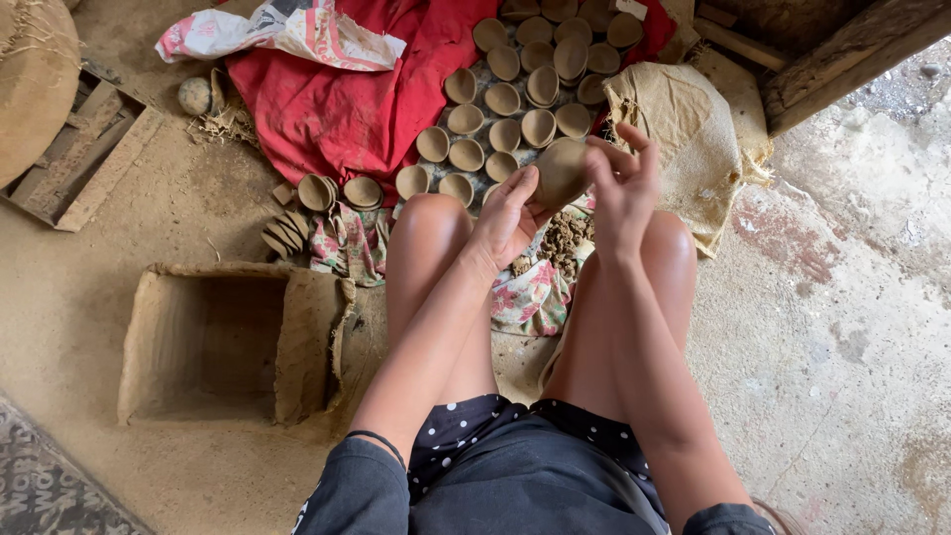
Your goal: The person shapes a small clay pot by hand, smoothing the rim and walls while rotating it.
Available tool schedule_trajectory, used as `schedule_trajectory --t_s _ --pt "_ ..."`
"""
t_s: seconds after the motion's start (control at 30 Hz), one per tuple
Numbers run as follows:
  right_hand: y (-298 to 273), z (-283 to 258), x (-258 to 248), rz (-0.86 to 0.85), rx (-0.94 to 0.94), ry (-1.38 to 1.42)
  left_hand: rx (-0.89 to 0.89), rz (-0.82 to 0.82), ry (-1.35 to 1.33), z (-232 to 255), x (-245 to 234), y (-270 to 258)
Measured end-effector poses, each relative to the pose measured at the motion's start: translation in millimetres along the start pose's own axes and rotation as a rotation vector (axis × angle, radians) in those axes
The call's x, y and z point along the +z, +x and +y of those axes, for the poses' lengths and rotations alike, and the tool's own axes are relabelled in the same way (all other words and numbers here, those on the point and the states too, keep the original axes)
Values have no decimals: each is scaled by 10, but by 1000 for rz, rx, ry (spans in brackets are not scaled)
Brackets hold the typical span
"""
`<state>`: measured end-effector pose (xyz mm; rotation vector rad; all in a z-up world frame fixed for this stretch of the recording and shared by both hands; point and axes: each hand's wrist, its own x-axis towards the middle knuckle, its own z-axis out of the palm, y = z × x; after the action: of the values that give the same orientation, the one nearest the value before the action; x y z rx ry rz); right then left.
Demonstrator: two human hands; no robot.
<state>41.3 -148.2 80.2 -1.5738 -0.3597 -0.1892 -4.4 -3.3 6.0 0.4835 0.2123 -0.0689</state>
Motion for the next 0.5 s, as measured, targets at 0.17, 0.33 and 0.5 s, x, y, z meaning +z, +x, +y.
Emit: schedule_trajectory --t_s 0.17,0.33,0.5 --pt "-117 -151 77 -20 -298 -301 11 -49 11 -12 -123 8" --pt "127 -43 -80 126 429 66 -27 -58 31 79 -28 -57" --pt "-157 -123 20 -147 -244 -293 -27 -103 -106 79 -76 -52"
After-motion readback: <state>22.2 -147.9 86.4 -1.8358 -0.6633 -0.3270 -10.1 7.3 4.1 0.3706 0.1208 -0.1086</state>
